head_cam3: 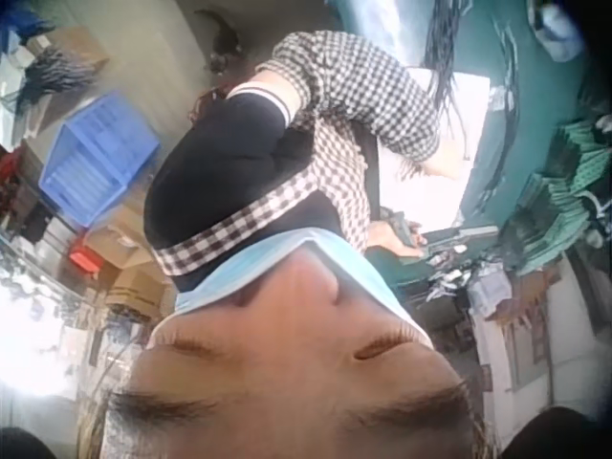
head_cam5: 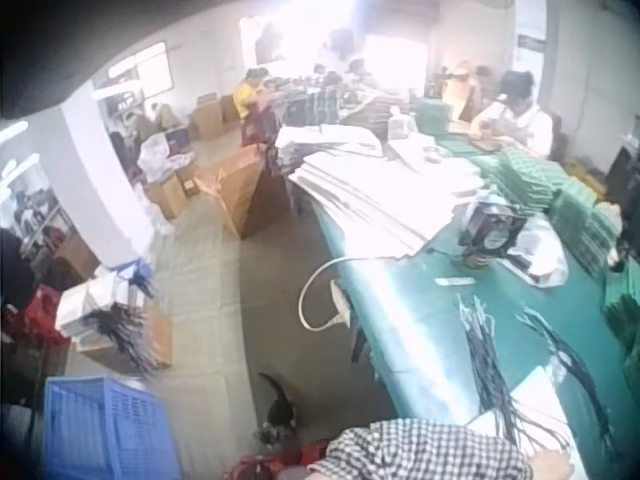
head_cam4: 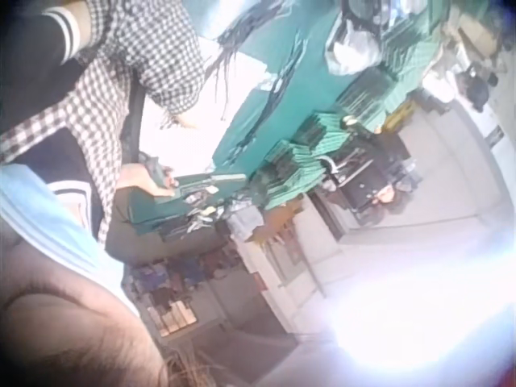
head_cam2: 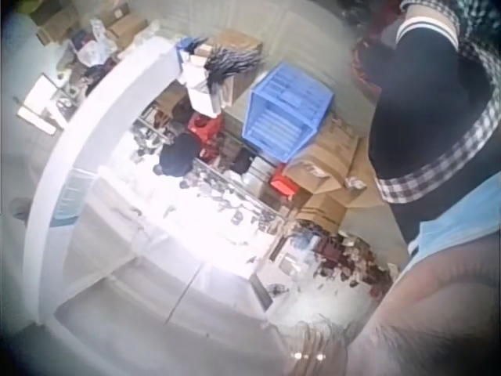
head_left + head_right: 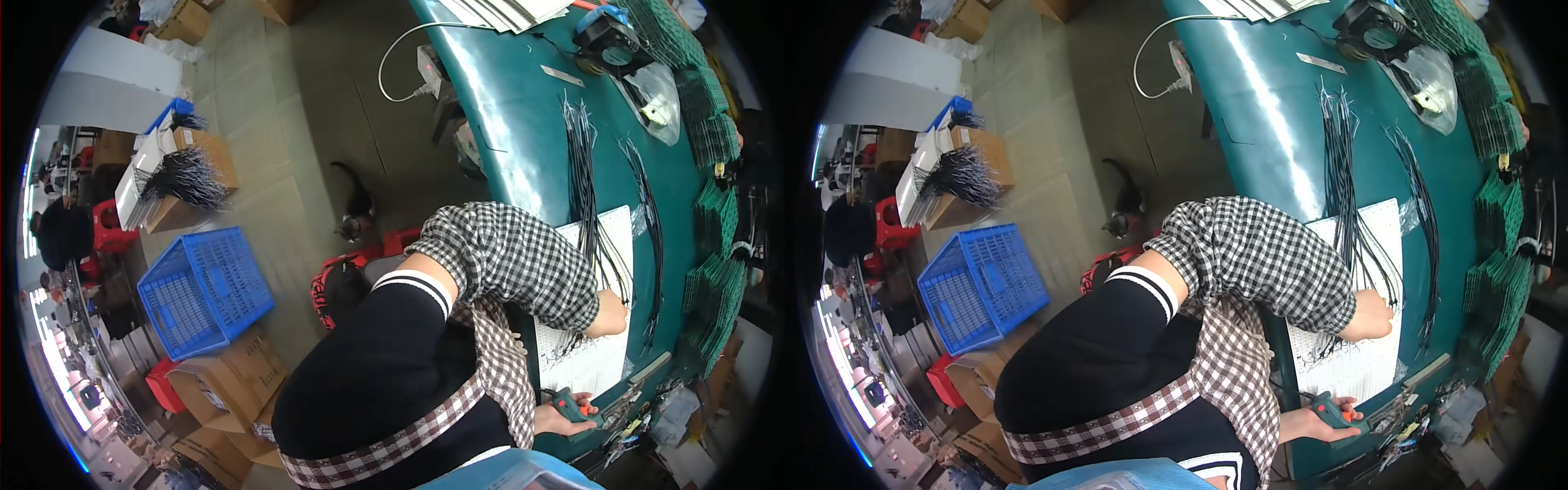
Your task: The person uses a soldering iron to attach black wires to a large white LED panel. They hold the wires with one hand and apply the soldering iron with the other, working methodically across the panel's surface. The person occasionally adjusts the position of the wires and the panel during the process.
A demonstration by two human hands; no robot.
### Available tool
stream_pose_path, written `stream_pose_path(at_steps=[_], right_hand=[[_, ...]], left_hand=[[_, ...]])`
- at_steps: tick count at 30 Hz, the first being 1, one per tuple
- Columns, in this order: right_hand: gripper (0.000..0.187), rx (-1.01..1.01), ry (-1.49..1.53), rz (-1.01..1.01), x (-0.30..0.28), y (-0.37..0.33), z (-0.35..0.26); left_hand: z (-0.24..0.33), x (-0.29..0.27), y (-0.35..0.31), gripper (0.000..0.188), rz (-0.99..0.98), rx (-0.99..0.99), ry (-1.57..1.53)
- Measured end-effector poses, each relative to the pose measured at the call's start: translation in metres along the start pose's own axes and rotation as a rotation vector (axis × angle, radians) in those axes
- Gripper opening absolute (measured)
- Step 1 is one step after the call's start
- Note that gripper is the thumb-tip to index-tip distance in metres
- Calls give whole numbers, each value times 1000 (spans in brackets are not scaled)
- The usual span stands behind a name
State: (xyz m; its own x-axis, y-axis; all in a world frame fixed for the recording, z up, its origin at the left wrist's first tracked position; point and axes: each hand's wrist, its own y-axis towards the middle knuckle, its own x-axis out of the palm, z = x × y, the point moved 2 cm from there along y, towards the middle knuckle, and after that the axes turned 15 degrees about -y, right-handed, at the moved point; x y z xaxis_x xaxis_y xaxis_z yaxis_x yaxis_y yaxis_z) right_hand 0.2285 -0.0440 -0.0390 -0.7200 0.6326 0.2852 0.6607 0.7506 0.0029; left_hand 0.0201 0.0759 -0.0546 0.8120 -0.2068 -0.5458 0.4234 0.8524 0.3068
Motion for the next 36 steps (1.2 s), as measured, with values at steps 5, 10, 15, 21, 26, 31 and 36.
stream_pose_path(at_steps=[5, 10, 15, 21, 26, 31, 36], right_hand=[[34, 2, 19, -22, -6, 5, -4], [35, 16, 45, -108, -10, 14, 0], [35, 32, 14, -51, -19, 20, -2], [34, 16, -26, -6, -7, 10, -2], [34, 33, -30, -3, -17, 5, -4], [39, 103, -50, 14, -17, 8, -5], [39, 247, 1, 73, 1, 8, -11]], left_hand=[[2, 8, 9, 13, -10, 3, 0], [5, -5, 4, 12, 32, -11, -32], [8, 4, 6, 10, 67, 14, -52], [10, -1, -2, 11, 106, -10, -13], [10, 5, -4, 10, 103, 3, -44], [9, -6, -6, 12, 48, -33, -174], [15, -32, -10, 13, -5, 47, -141]])
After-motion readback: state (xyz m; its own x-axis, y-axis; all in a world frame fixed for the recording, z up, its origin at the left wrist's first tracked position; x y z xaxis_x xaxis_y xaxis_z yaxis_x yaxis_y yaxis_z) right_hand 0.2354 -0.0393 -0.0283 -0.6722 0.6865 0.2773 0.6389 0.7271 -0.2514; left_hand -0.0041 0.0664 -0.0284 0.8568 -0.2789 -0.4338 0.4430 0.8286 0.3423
